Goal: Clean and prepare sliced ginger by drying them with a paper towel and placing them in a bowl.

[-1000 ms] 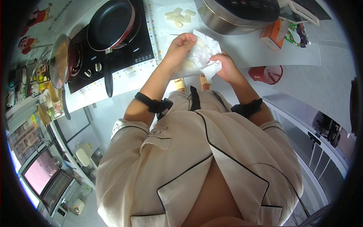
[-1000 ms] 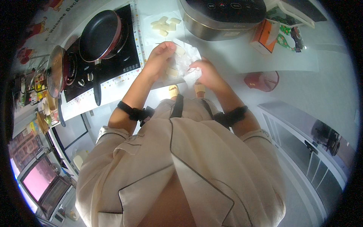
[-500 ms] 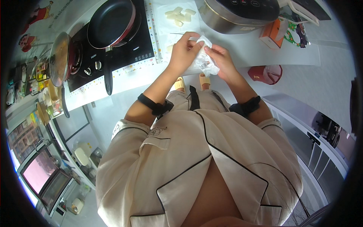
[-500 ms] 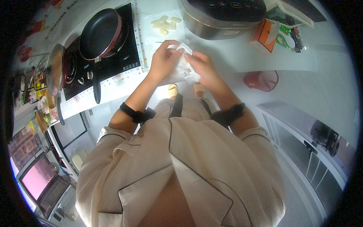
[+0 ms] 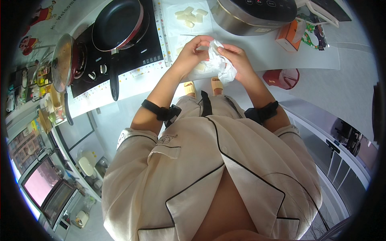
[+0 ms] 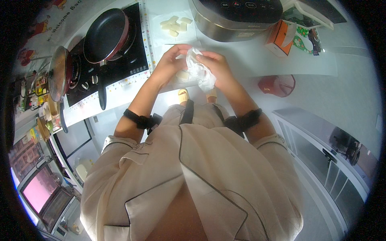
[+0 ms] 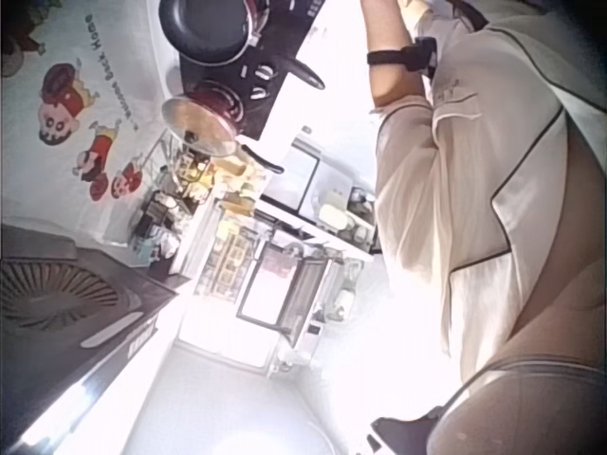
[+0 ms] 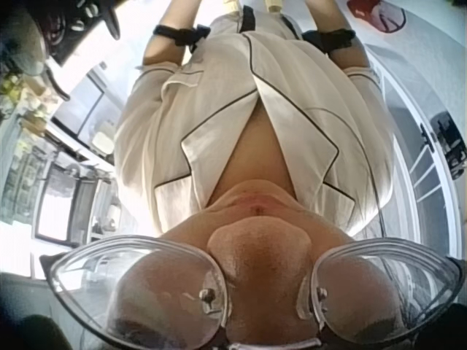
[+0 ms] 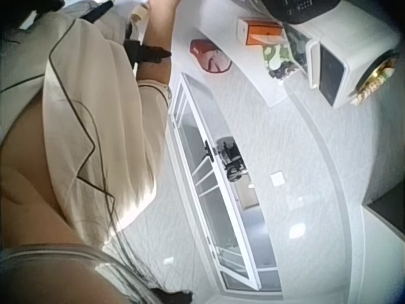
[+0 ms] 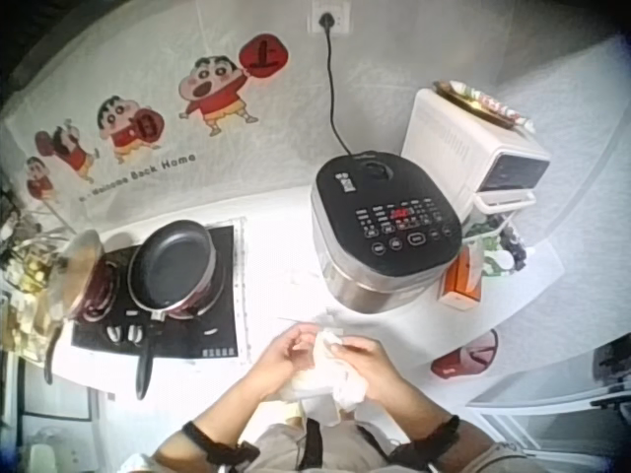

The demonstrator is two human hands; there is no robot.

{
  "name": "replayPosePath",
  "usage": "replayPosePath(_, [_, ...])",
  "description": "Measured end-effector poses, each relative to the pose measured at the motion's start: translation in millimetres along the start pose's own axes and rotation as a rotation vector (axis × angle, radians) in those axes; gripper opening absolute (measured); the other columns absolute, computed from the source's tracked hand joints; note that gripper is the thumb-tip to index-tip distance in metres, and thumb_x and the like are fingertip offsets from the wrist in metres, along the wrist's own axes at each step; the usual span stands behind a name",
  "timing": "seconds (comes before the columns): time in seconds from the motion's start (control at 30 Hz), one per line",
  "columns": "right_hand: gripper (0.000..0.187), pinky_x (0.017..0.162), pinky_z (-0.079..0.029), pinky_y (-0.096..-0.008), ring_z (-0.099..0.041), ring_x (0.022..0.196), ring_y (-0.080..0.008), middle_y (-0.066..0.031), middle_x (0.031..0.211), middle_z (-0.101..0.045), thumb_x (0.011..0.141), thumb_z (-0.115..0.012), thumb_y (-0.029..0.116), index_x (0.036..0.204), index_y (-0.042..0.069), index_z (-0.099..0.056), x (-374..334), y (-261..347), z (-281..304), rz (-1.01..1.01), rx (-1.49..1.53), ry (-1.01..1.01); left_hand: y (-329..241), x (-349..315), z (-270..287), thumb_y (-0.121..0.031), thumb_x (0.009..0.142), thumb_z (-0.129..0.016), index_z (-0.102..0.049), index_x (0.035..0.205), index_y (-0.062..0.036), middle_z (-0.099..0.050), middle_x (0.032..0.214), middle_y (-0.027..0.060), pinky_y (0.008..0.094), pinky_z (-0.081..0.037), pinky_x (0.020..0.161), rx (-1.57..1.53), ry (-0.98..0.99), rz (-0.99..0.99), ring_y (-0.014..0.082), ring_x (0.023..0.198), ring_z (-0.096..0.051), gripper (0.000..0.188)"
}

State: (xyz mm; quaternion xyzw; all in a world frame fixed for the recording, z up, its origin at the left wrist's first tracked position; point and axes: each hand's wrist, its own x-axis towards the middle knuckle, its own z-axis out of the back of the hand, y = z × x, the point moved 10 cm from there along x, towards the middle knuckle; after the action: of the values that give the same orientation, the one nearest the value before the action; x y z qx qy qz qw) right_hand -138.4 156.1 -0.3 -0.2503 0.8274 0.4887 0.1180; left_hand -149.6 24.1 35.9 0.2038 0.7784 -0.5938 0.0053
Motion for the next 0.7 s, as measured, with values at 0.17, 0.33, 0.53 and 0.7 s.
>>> replayPosePath(0.17, [0.031,0.078,-0.051,-0.0267,-0.064,0.09,-0.0138,-0.009,0.102,-0.068,0.093,-0.063,0.013,0.117,-0.008,-0.063,-0.5,-7.3,-4.3,-0.071,0.041,0.049,-2.6,-4.1,-1.5,0.001,0.089,-0.061,-0.058,0.118,-0.0022,-0.062,0.108,0.0044,0.0246,-0.05,0.075,0.119,-0.024,0.006,0.0115,0.092,-0.06,0.029])
replayPosePath(0.33, [0.033,0.079,-0.05,-0.0257,-0.063,0.09,-0.0115,-0.0089,0.106,-0.068,0.093,-0.063,0.011,0.119,-0.009,-0.063,-9.2,8.5,-21.1,0.127,-0.237,0.122,9.4,2.4,13.7,0.0,0.088,-0.065,-0.062,0.112,-0.0026,-0.063,0.093,0.0023,0.024,-0.05,0.073,0.337,-0.111,-0.079,0.0095,0.083,-0.059,0.024])
replayPosePath(0.53, [0.031,0.08,-0.051,-0.0267,-0.065,0.091,-0.0132,-0.0099,0.108,-0.07,0.088,-0.069,0.009,0.116,-0.004,-0.067,-0.2,10.8,-2.9,0.159,-0.451,-0.054,-5.2,-4.0,6.5,0.0,0.089,-0.064,-0.061,0.108,-0.001,-0.065,0.099,0.003,0.0254,-0.051,0.081,0.085,-0.181,-0.088,0.0116,0.089,-0.061,0.02])
replayPosePath(0.7, [0.033,0.086,-0.052,-0.0282,-0.066,0.102,-0.019,-0.0161,0.116,-0.068,0.084,-0.073,0.008,0.115,-0.004,-0.067,-16.1,55.1,-20.1,0.561,-0.827,-0.122,-1.4,-5.9,18.9,-0.002,0.087,-0.068,-0.061,0.108,-0.0012,-0.063,0.104,0.0043,0.0252,-0.05,0.082,0.001,-0.306,-0.026,0.0117,0.091,-0.061,0.022])
